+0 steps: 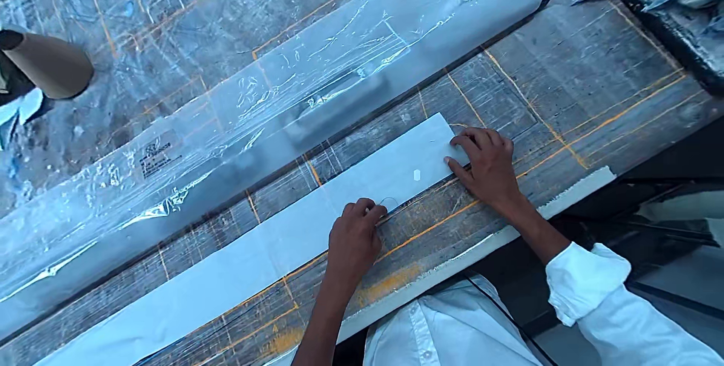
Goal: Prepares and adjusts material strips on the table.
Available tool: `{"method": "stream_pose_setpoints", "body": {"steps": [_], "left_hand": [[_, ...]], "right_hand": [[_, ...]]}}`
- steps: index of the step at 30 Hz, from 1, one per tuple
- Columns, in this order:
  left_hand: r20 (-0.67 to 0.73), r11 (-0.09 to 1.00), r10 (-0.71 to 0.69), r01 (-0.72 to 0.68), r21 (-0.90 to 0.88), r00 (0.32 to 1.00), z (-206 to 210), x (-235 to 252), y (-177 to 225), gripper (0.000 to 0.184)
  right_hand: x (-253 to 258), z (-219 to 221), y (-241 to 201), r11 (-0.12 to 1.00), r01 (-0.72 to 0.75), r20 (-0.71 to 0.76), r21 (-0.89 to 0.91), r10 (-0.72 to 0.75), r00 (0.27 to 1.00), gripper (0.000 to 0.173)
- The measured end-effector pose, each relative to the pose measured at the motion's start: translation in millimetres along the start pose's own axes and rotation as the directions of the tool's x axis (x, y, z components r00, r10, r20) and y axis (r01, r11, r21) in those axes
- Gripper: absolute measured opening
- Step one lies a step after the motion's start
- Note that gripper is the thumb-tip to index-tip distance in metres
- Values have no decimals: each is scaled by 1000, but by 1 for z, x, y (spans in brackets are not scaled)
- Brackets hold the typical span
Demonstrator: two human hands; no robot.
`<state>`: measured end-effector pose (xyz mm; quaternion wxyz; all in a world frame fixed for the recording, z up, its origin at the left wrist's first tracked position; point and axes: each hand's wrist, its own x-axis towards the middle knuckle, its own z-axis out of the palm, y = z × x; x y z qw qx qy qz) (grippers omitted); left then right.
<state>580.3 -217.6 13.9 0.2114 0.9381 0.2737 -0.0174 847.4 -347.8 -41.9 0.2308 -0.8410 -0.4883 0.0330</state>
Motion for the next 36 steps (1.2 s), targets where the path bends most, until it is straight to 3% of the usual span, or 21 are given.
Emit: {"method": "stream_pose_setpoints", "body": {"steps": [4,10,15,18,21,24,26,30,32,34,36], "left_hand": [[1,999,-33,33,22,999,6,15,11,37],[25,997,35,-36,61,999,11,43,41,42],[29,993,84,-86,81,996,14,52,53,28],[-8,989,129,-128,71,992,15,61,63,43],[0,995,21,-21,94,1000,23,89,69,48],[-1,962,-234,232,146,972,17,105,65,40],[-24,938,-314,314,148,949,12,109,65,36],[-39,973,-165,169,158,985,19,105,77,44],[-21,970,-170,171,172,985,24,108,79,43],[-29,984,-146,148,96,989,22,109,81,35],[-60,999,-30,29,-28,998,21,103,84,28]], "right_hand": [[-3,5,2,1000,-19,1,5,19,1000,43],[-3,6,1,999,-36,-14,31,36,999,42],[-3,5,0,999,-33,-21,34,34,999,38],[-5,3,-2,997,-45,-42,69,48,998,34],[-5,2,-1,991,-63,-69,116,71,995,31],[-5,2,1,989,-66,-64,133,75,995,34],[-5,1,1,987,-69,-58,144,78,995,35],[-5,1,1,984,-73,-77,160,87,993,34],[-6,2,2,978,-85,-90,188,103,991,34],[-7,3,4,966,-96,-123,240,128,984,33],[-8,1,5,942,-116,-160,315,173,972,33]]}}
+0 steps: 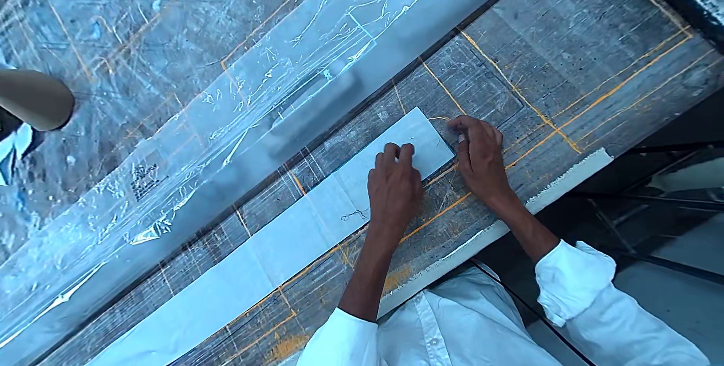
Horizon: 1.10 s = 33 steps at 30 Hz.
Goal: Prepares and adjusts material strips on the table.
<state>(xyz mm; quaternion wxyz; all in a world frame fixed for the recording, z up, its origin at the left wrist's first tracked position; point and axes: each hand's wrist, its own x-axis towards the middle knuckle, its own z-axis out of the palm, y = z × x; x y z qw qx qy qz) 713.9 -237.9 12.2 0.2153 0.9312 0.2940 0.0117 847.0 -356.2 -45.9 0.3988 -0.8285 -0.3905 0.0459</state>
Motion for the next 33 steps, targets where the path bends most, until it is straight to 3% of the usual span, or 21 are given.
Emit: {"method": "stream_pose_setpoints", "body": {"steps": [3,5,12,21,33], "left_hand": [[-4,977,171,-170,-131,985,9,-3,8,22],[-31,969,202,-204,-137,979,23,2,12,22],[-167,976,197,-210,-60,966,47,11,21,14],[-7,983,144,-142,113,990,42,16,35,18],[-106,978,178,-164,132,978,53,15,32,19]], "right_hand": [[0,-3,1,992,-59,-97,108,70,993,31],[0,-3,4,982,-83,-121,172,105,987,30],[1,-3,5,975,-93,-115,201,118,986,29],[2,-2,6,977,-76,-117,199,101,988,28],[3,-1,6,976,-76,-123,204,103,987,28]]}}
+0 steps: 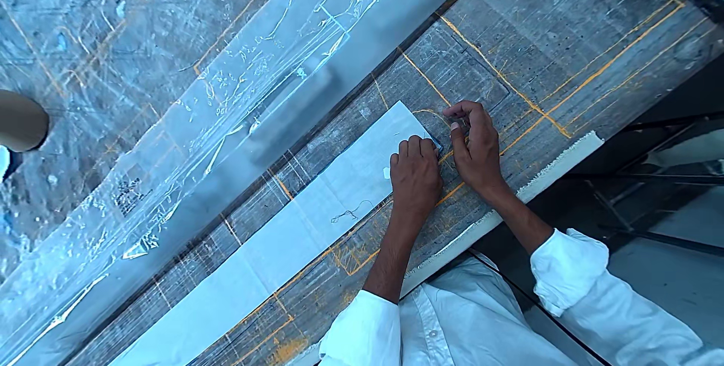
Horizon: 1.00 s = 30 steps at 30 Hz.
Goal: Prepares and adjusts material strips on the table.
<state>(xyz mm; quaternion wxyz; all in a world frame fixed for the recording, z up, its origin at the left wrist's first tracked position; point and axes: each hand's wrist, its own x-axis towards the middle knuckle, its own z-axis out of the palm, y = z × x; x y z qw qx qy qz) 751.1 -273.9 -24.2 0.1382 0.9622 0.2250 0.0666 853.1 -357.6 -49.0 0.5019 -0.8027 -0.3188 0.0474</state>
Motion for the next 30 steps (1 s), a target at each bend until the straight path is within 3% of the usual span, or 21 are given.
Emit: {"method": "stream_pose_setpoints", "body": {"steps": [6,12,14,17,21,27,30], "left_hand": [[-6,1000,0,0,-6,1000,3,-1,2,18],[-38,993,-8,3,-122,999,-10,-6,-8,18],[-34,990,-69,64,-127,997,-22,-8,-18,23],[74,972,-233,234,3,970,-36,-11,-34,31],[163,861,-502,474,183,849,-55,-5,-41,36],[194,972,-230,236,-7,954,-53,17,-16,44],[197,933,-360,348,92,912,-47,19,-29,43]], "right_hand": [[0,-1,-2,1000,-4,18,-19,4,1000,29],[0,-1,-1,998,21,39,-63,-19,999,26],[1,0,0,991,63,70,-117,-55,996,27],[2,3,-3,968,98,176,-233,-57,983,30],[3,4,-4,951,130,232,-280,-64,971,28],[2,2,-4,960,128,242,-247,-67,968,29],[2,3,-3,960,135,232,-247,-77,970,29]]}}
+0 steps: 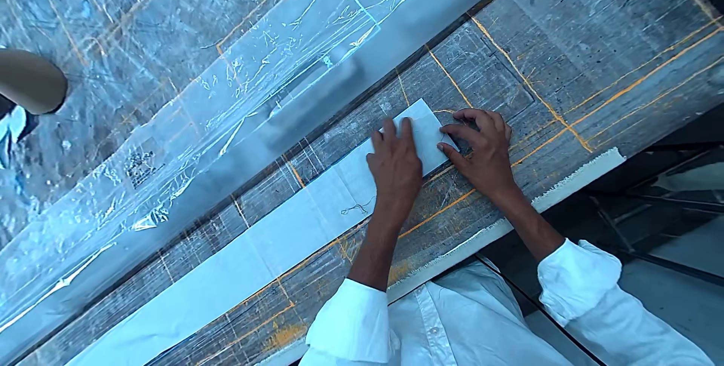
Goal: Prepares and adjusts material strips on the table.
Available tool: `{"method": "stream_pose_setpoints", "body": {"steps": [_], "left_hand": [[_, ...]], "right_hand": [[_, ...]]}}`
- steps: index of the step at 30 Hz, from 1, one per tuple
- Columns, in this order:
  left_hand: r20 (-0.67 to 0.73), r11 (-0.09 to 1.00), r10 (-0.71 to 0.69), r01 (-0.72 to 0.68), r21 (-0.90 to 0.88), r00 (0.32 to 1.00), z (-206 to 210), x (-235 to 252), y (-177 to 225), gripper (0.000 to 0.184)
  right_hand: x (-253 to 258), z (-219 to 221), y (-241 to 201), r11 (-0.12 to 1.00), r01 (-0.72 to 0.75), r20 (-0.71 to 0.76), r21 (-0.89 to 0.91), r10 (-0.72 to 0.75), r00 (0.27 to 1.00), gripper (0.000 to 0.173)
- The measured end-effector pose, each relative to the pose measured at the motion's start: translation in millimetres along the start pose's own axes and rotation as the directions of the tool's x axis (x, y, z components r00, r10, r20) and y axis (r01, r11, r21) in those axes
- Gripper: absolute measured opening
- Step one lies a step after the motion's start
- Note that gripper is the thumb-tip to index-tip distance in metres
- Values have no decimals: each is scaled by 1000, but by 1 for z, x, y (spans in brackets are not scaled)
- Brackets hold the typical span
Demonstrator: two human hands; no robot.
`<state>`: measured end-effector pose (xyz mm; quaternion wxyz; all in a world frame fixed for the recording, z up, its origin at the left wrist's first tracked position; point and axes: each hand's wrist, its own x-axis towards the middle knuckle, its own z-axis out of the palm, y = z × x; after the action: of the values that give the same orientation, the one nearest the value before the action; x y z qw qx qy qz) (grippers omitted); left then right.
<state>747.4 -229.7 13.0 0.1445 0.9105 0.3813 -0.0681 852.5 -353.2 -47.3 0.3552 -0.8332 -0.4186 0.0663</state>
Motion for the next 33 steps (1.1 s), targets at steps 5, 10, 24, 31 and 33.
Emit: {"method": "stream_pose_setpoints", "body": {"steps": [5,10,24,31,33], "left_hand": [[-46,997,11,-14,-76,999,-16,-15,-7,34],[-73,998,-65,64,-27,995,0,-18,-32,33],[-135,930,326,-343,-133,936,16,-26,-7,38],[-94,913,380,-389,-126,920,28,-31,10,40],[-129,914,339,-358,-191,932,10,-39,-3,40]], "right_hand": [[0,0,0,1000,-6,0,-3,6,1000,29],[0,0,0,1000,4,-5,-5,-4,1000,29],[0,-4,3,983,-24,-107,182,44,993,42],[0,-5,3,983,-23,-98,184,42,994,29],[2,-5,3,991,-1,-76,137,12,997,26]]}}
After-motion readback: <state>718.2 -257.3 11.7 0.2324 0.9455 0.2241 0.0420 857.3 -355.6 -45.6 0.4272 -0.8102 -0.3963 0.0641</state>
